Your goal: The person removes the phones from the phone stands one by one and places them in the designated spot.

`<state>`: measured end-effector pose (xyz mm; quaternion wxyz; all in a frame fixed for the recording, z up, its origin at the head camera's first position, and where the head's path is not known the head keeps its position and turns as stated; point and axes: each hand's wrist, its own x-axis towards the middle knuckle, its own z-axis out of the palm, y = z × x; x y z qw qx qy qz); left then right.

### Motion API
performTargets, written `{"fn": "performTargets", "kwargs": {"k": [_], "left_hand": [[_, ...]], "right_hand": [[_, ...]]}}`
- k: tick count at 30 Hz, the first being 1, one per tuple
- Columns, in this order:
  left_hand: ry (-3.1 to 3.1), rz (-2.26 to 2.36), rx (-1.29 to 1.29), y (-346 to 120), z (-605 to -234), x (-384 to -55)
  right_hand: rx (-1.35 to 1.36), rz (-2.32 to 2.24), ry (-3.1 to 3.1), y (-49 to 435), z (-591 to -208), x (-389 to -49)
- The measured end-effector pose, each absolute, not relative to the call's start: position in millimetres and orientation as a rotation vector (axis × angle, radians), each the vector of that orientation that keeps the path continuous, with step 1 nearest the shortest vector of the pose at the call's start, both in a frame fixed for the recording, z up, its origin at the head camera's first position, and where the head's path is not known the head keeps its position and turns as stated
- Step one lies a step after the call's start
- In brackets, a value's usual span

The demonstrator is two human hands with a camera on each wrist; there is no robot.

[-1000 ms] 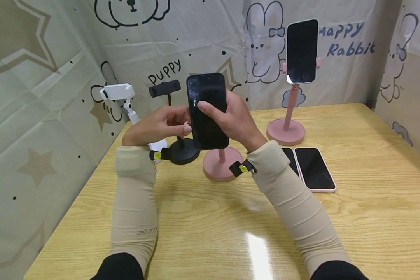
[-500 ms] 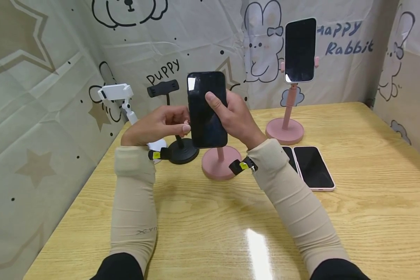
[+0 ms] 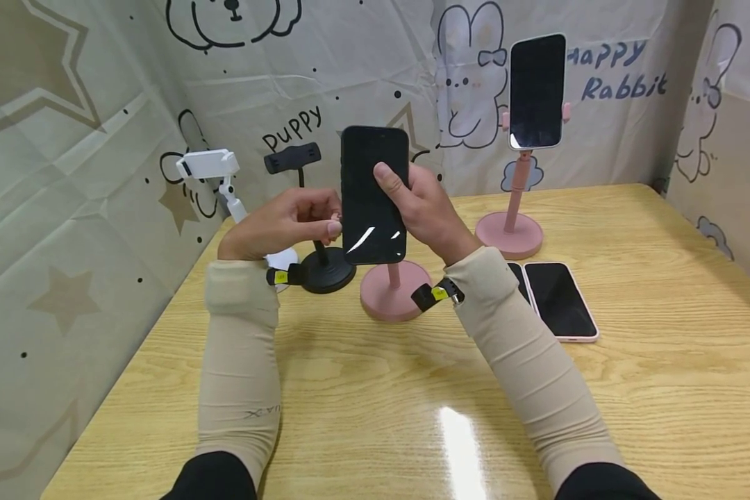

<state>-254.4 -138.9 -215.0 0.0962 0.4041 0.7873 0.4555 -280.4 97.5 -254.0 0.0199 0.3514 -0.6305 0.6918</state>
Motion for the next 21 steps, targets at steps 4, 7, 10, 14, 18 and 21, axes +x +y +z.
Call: {"fn": "performTargets", "kwargs": {"k": [4, 7, 10, 14, 18, 21], "left_hand": [[2.335, 1.344, 1.201, -137.9, -214.6, -254.8], [2.348, 1.327, 1.188, -136.8, -213.7, -254.6], [2.363, 1.314, 1.181, -137.6, -218.2, -260.9], [2.388, 1.298, 1.179, -140.0, -228.1, -272.8], [2.427, 1.268, 1.137, -139.5, -229.2, -273.7], [2.449, 1.254, 1.103, -138.6, -228.0, -271.6]], "right_hand": [[1.101, 2.190, -1.958, 99.8, -253.7, -279.8], [1.098, 2.211, -1.970, 101.4, -252.4, -279.0], [1.094, 2.238, -1.978, 102.7, -251.2, -278.5], [1.113, 2.284, -1.961, 103.6, -251.0, -279.2], [1.152, 2.336, -1.919, 103.1, -251.3, -279.7], [1.164, 2.357, -1.902, 102.8, -251.2, -279.8]]}}
